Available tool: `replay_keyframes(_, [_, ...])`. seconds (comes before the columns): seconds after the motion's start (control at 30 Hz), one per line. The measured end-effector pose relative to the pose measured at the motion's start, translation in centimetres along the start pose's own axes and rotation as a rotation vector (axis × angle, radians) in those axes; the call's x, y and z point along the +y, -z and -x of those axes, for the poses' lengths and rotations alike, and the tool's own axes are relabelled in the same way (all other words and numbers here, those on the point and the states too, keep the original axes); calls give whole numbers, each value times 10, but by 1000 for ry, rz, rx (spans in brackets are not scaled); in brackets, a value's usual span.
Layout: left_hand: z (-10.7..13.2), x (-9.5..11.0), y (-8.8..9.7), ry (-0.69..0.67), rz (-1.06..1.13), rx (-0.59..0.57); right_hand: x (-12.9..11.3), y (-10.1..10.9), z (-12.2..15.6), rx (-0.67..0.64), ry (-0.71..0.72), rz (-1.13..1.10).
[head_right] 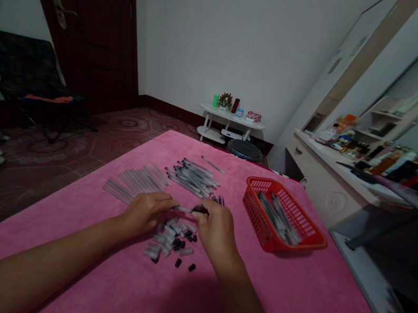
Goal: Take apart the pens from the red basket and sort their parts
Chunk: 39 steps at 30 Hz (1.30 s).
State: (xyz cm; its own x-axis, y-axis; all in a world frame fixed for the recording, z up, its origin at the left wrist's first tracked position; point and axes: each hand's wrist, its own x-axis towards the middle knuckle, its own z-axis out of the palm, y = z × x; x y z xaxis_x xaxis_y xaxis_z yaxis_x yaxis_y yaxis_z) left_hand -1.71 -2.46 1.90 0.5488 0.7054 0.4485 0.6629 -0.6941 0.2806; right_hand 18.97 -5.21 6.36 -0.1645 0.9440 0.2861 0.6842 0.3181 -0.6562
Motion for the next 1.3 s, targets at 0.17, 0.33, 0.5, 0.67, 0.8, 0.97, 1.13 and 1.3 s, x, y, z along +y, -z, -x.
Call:
replay_keyframes(0.17, [-1, 2, 0, 45, 72, -21, -7, 5, 1, -5, 110, 192])
replay_keyframes(0.33, [-4, 2, 1, 89, 262, -96, -2, 10, 2, -56, 230, 245])
replay_keyframes(0.5, [-6, 1, 1, 96, 380, -159, 2, 14, -2, -81, 262, 108])
replay_keyframes(0.67, [-5, -2, -2, 45, 235, -141, 5, 8, -4, -152, -83, -119])
replay_keyframes(0.8, [-3, -4, -3, 33, 206, -119, 9, 1, -2, -228, -181, -146])
replay_keyframes(0.97, [-3, -5, -2, 55, 200, -89, 11, -3, 0, -258, -194, -141])
replay_keyframes(1.13, [-4, -6, -1, 62, 207, -73, 11, -5, -2, -174, -128, -123])
replay_keyframes(1.3, [-3, -5, -3, 37, 178, -85, 6, -12, -1, -102, -137, -271])
